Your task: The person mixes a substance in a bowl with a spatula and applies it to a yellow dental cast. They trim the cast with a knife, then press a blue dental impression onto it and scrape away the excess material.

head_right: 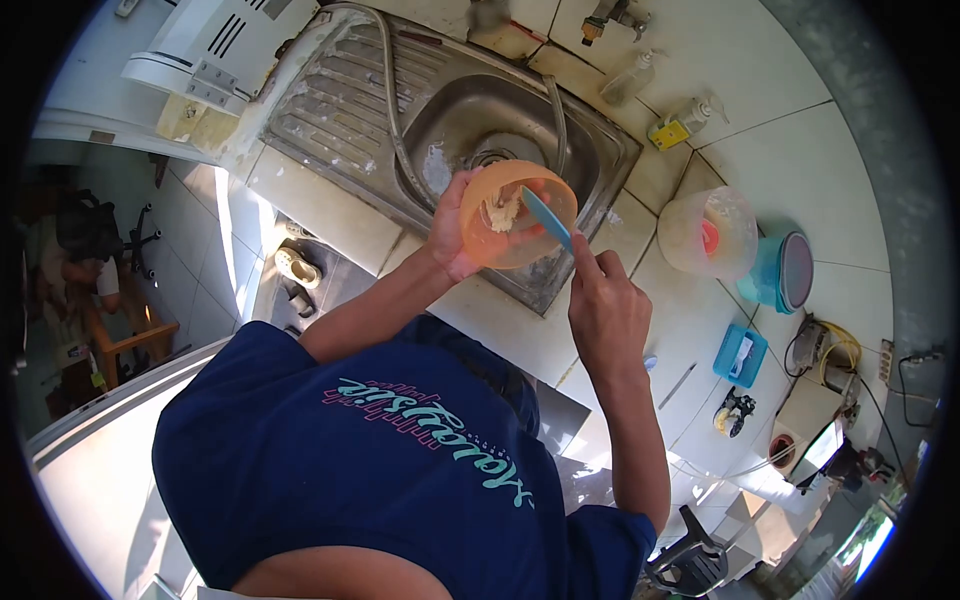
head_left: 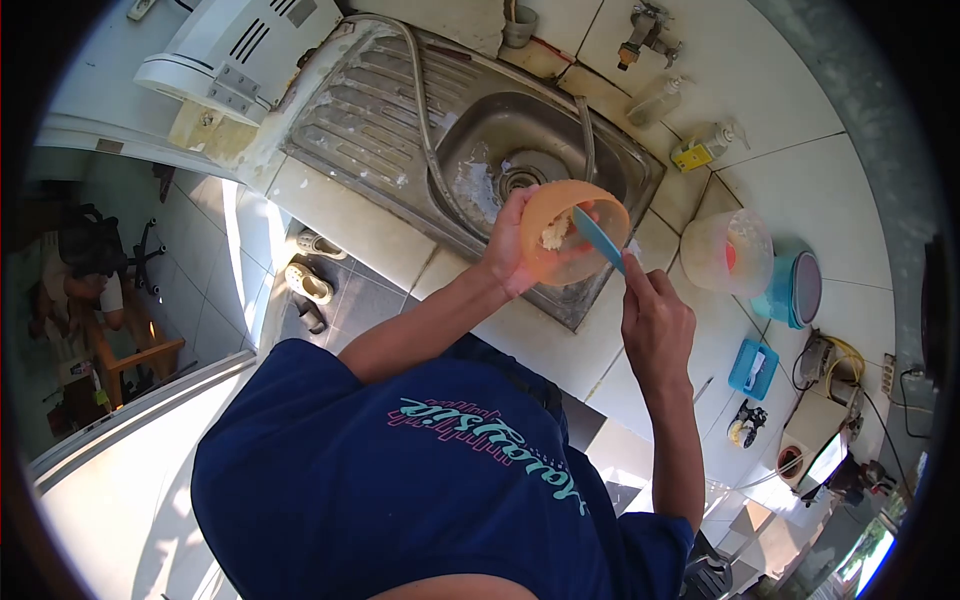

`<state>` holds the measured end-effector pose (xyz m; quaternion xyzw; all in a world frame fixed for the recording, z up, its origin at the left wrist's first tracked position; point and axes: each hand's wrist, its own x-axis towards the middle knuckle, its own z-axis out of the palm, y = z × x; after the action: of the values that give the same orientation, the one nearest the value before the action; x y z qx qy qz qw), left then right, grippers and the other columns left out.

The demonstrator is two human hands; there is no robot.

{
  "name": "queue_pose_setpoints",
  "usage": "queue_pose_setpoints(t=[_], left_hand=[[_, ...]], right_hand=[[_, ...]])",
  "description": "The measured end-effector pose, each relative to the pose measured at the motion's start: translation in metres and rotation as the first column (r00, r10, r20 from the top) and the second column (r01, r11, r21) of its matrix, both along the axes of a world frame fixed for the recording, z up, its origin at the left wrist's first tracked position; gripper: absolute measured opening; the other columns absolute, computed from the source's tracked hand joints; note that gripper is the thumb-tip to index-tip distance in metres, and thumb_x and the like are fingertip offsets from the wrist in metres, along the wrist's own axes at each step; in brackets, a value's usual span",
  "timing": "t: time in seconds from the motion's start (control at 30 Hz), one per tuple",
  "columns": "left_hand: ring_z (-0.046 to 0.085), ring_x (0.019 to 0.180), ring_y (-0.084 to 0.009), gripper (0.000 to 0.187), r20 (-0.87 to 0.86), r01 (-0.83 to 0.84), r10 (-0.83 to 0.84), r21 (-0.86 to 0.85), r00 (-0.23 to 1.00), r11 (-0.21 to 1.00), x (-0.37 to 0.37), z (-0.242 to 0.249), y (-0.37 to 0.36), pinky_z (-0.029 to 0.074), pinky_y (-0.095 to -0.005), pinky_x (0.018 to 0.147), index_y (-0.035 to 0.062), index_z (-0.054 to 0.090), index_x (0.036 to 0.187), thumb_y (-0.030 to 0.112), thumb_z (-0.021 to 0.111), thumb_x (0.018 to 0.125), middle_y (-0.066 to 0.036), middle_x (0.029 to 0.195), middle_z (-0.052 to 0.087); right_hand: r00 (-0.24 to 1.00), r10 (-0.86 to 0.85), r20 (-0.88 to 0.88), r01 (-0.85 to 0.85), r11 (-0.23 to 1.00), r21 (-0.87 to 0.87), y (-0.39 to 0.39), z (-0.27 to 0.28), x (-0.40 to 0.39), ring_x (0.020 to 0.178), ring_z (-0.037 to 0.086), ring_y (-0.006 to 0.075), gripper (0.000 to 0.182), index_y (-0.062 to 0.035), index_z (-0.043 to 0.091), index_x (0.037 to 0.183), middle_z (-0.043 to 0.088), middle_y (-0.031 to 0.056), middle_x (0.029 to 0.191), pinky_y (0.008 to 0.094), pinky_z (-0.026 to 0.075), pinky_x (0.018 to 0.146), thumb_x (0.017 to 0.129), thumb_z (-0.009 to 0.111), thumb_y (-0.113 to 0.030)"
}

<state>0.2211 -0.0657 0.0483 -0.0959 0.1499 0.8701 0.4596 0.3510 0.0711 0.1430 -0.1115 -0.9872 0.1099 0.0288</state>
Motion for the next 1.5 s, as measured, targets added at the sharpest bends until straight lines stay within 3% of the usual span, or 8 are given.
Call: queue_pose_setpoints(t=[0.07, 0.13, 0.27, 0.37, 0.5, 0.93, 1.07, 1.5], left_hand=[[0.053, 0.115, -0.0299, 0.051, -0.055, -0.062, 0.064, 0.034, 0.996, 0.997, 0.0, -0.004, 0.007, 0.042, -0.0535, 0.101, 0.0015, 0.052, 0.124, 0.039, 0.036, 0.095, -0.015, 0.12, 0.056], [0.053, 0.115, -0.0296, 0.051, -0.047, -0.07, 0.071, 0.012, 0.996, 0.997, 0.006, -0.003, 0.013, 0.042, -0.0531, 0.101, 0.0012, 0.052, 0.125, 0.039, 0.035, 0.095, -0.015, 0.119, 0.057], [0.054, 0.115, -0.0295, 0.053, -0.033, -0.023, 0.024, 0.015, 0.999, 1.0, 0.014, -0.002, 0.02, 0.042, -0.0525, 0.101, 0.0015, 0.052, 0.126, 0.041, 0.035, 0.095, -0.015, 0.119, 0.058], [0.053, 0.117, -0.0303, 0.053, -0.004, 0.053, -0.053, 0.016, 0.999, 0.998, 0.017, 0.007, 0.024, 0.041, -0.053, 0.102, 0.0017, 0.051, 0.126, 0.041, 0.035, 0.094, -0.015, 0.12, 0.058], [0.053, 0.118, -0.0313, 0.053, 0.021, 0.094, -0.096, 0.088, 0.995, 0.992, 0.015, 0.004, 0.032, 0.041, -0.0539, 0.102, 0.0021, 0.052, 0.126, 0.041, 0.035, 0.094, -0.014, 0.121, 0.058], [0.053, 0.117, -0.0311, 0.052, 0.002, 0.156, -0.156, 0.011, 0.988, 0.988, 0.037, 0.011, 0.066, 0.039, -0.0552, 0.103, 0.0044, 0.051, 0.128, 0.041, 0.034, 0.094, -0.014, 0.123, 0.057], [0.055, 0.112, -0.0283, 0.051, 0.017, 0.157, -0.158, 0.05, 0.987, 0.986, 0.041, 0.009, 0.076, 0.044, -0.0529, 0.098, 0.0052, 0.053, 0.124, 0.042, 0.036, 0.093, -0.012, 0.116, 0.06], [0.056, 0.111, -0.0284, 0.052, -0.042, 0.226, -0.229, -0.065, 0.973, 0.972, 0.056, 0.01, 0.1, 0.045, -0.0504, 0.097, 0.0058, 0.052, 0.126, 0.042, 0.034, 0.094, -0.012, 0.117, 0.06]], right_hand=[[0.999, -0.042, -0.034, 0.034, 0.976, -0.215, -0.008, -0.013, 0.009, 0.058, 0.061, 0.0267, 0.029, -0.0072, 0.066, 0.113, 0.06, 0.0116, 0.068, 0.0383, 0.048, 0.054, 0.085, 0.059, -0.005], [0.981, -0.177, 0.083, 0.192, 0.793, -0.578, -0.014, -0.013, 0.014, 0.056, 0.06, 0.0265, 0.026, -0.0053, 0.068, 0.109, 0.058, 0.0127, 0.063, 0.0377, 0.048, 0.056, 0.085, 0.058, -0.005], [0.966, -0.199, -0.162, 0.092, 0.858, -0.506, -0.01, -0.017, 0.019, 0.06, 0.061, 0.0243, 0.027, -0.0095, 0.069, 0.11, 0.061, 0.0105, 0.071, 0.0364, 0.049, 0.057, 0.084, 0.061, -0.004], [0.977, -0.099, -0.19, 0.08, 0.991, -0.106, 0.002, -0.014, 0.026, 0.072, 0.063, 0.0207, 0.039, -0.0208, 0.067, 0.114, 0.061, 0.0037, 0.093, 0.0342, 0.049, 0.056, 0.081, 0.063, -0.001], [0.993, -0.005, -0.12, -0.021, 0.977, -0.21, 0.01, -0.005, 0.042, 0.071, 0.062, 0.0209, 0.041, -0.0197, 0.065, 0.116, 0.061, 0.0036, 0.091, 0.0348, 0.049, 0.056, 0.081, 0.062, 0.0], [0.974, -0.131, -0.184, 0.125, 0.991, -0.046, 0.032, -0.006, 0.062, 0.077, 0.062, 0.0214, 0.044, -0.0205, 0.064, 0.118, 0.059, 0.0044, 0.095, 0.0356, 0.05, 0.057, 0.079, 0.064, -0.001], [0.974, -0.136, -0.178, 0.085, 0.959, -0.271, 0.034, -0.011, 0.077, 0.076, 0.061, 0.0219, 0.041, -0.0199, 0.065, 0.117, 0.059, 0.0043, 0.092, 0.0354, 0.05, 0.057, 0.08, 0.063, -0.002], [0.979, -0.156, -0.135, 0.131, 0.976, -0.173, 0.06, -0.006, 0.084, 0.071, 0.062, 0.0222, 0.034, -0.016, 0.067, 0.112, 0.06, 0.0055, 0.091, 0.0345, 0.049, 0.055, 0.082, 0.063, -0.002]])
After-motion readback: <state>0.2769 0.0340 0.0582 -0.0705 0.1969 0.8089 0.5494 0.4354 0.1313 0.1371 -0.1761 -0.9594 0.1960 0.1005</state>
